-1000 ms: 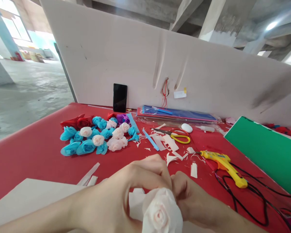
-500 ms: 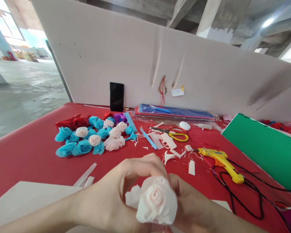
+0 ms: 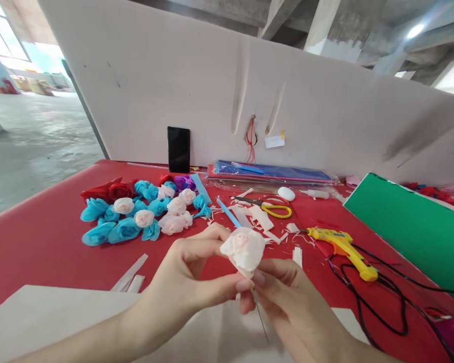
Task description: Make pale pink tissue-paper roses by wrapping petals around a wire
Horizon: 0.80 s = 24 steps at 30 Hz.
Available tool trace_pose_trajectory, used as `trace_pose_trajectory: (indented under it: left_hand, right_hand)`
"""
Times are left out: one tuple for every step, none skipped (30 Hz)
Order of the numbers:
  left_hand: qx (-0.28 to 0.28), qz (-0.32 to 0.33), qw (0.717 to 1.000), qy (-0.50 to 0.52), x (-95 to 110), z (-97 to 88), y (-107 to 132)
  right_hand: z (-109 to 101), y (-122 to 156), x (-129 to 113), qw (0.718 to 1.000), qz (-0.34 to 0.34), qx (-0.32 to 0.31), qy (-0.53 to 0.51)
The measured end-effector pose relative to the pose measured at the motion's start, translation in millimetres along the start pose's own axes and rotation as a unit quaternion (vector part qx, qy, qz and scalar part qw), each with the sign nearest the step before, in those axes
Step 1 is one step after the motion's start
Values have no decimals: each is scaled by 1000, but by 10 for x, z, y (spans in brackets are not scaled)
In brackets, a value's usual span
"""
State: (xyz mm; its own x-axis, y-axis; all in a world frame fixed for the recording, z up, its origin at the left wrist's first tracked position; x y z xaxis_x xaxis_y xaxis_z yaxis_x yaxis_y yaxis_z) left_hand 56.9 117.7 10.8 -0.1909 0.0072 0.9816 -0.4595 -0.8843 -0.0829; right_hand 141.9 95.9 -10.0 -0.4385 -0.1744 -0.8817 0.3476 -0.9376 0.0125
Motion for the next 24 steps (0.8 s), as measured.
trace_pose_trajectory:
  left_hand:
    - [5, -8, 1000, 1, -23, 3, 4]
    - [10, -18, 1000, 9, -48, 6, 7]
    - [13, -26, 999, 24, -72, 13, 11]
    - [13, -34, 998, 42, -95, 27, 13]
    - [12, -43, 997, 60, -119, 41, 16]
    - [12, -51, 996, 77, -139, 53, 19]
    - [12, -58, 994, 91, -155, 63, 22]
    - [11, -61, 993, 98, -163, 73, 26]
    - [8, -61, 993, 99, -161, 83, 28]
    - [4, -62, 993, 103, -162, 93, 31]
    - [0, -64, 992, 108, -162, 102, 33]
    - [-5, -67, 991, 113, -163, 110, 35]
    - [-8, -70, 991, 116, -165, 115, 36]
    - [-8, -71, 990, 121, -165, 112, 36]
    - [-2, -71, 990, 126, -166, 97, 35]
    - [7, -71, 989, 130, -167, 74, 34]
    - [19, -69, 988, 135, -166, 48, 33]
    - [34, -67, 987, 140, -166, 15, 33]
    - [51, -65, 986, 143, -166, -21, 34]
    - [68, -63, 985, 142, -165, -55, 37]
    - [82, -63, 985, 139, -166, -82, 42]
    - [95, -63, 984, 134, -167, -105, 48]
    - [105, -64, 984, 129, -169, -122, 55]
    - [113, -65, 984, 123, -169, -134, 63]
  right_hand:
    - [-9, 6, -2, 1000, -5, 1, 6]
    - [-23, 12, -6, 1000, -11, 6, 13]
    - [-42, 19, -13, 1000, -18, 13, 22]
    - [-62, 27, -19, 999, -24, 22, 32]
    - [-75, 34, -23, 998, -28, 29, 40]
    - [-83, 41, -21, 998, -27, 34, 48]
    - [-85, 46, -23, 998, -28, 36, 52]
    - [-78, 48, -23, 998, -27, 34, 55]
    - [-67, 48, -23, 998, -25, 29, 56]
    - [-60, 46, -23, 998, -23, 26, 56]
    - [-55, 42, -21, 998, -21, 24, 55]
    - [-54, 37, -18, 998, -17, 25, 54]
    - [-51, 32, -15, 998, -14, 24, 54]
    - [-52, 27, -12, 998, -10, 26, 52]
    - [-60, 23, -13, 998, -9, 32, 48]
    - [-75, 21, -18, 998, -10, 42, 42]
    - [-104, 22, -28, 997, -12, 60, 38]
    - [-141, 26, -43, 996, -16, 80, 41]
    - [-177, 31, -63, 993, -22, 99, 52]
    - [-202, 36, -88, 991, -30, 112, 70]
    - [-216, 38, -118, 988, -40, 118, 93]
    - [-219, 39, -150, 984, -53, 118, 119]
    - [-214, 39, -180, 981, -66, 116, 144]
    - [-206, 40, -204, 977, -78, 112, 165]
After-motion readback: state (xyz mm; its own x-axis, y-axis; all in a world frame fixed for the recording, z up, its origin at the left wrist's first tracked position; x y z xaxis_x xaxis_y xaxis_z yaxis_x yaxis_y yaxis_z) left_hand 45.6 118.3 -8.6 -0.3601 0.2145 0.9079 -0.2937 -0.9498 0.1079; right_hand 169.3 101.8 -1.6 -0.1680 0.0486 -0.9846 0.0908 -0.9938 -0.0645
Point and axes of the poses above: each hand's wrist, its own y-axis away from the middle knuckle, its own z-axis out of the palm, x = y × z, the point moved 9 cm from there along -y, towards the middle knuckle, and after that the axes turned 5 degrees about -z, right-handed, at the moved point
